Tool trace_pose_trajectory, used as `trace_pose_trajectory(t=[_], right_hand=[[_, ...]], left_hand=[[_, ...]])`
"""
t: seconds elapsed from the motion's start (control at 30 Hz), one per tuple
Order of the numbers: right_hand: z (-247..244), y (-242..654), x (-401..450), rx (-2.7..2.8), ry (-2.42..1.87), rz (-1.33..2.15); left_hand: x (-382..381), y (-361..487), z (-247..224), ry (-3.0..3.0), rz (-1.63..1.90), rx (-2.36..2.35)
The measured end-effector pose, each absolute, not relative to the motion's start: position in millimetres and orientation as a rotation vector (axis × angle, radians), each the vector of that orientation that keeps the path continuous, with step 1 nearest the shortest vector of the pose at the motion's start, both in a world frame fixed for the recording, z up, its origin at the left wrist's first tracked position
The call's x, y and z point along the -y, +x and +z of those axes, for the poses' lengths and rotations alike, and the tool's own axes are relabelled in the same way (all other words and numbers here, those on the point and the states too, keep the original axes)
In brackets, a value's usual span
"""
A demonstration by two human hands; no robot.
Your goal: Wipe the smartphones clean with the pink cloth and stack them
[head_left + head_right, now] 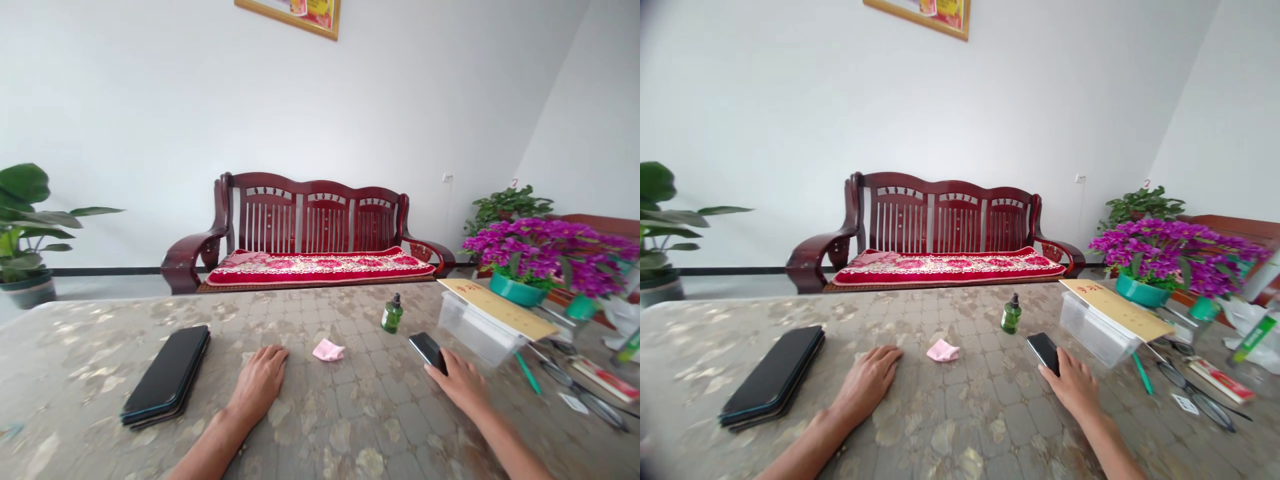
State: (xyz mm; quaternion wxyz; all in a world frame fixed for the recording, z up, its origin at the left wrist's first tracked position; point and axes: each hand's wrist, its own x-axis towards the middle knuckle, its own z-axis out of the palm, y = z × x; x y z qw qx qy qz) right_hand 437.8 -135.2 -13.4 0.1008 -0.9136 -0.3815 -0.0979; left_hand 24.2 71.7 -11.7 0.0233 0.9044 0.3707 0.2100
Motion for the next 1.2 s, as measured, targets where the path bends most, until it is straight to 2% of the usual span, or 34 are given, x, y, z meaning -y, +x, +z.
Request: trace_pose_trajectory(t=[0.13,0.23,0.33,0.5,0.77,1.0,1.2], right_hand=[[-13,398,113,1.452,-2.227,-0.413],[-11,346,82,1.637,-1.925,-0.083],[-10,302,50,1.639,-1.763,0.072],[-15,273,17,1.668,-1.664,0.126],[-24,278,12,1.538,-1.593,0.175],[-25,286,11,1.337,-1.613,0.299],[-26,288,8,1.252,-1.572,0.389]], left_hand=[[-68,26,-6,2.774,0.596,-1.171],[-66,26,-4,2.746,0.603,-1.185],[-65,26,-2,2.740,0.608,-1.205],[-62,27,-1,2.752,0.646,-1.253],[-56,29,3,2.781,0.725,-1.466],[-84,11,26,2.502,0.530,-2.092],[-122,-44,60,2.159,0.285,-2.400]])
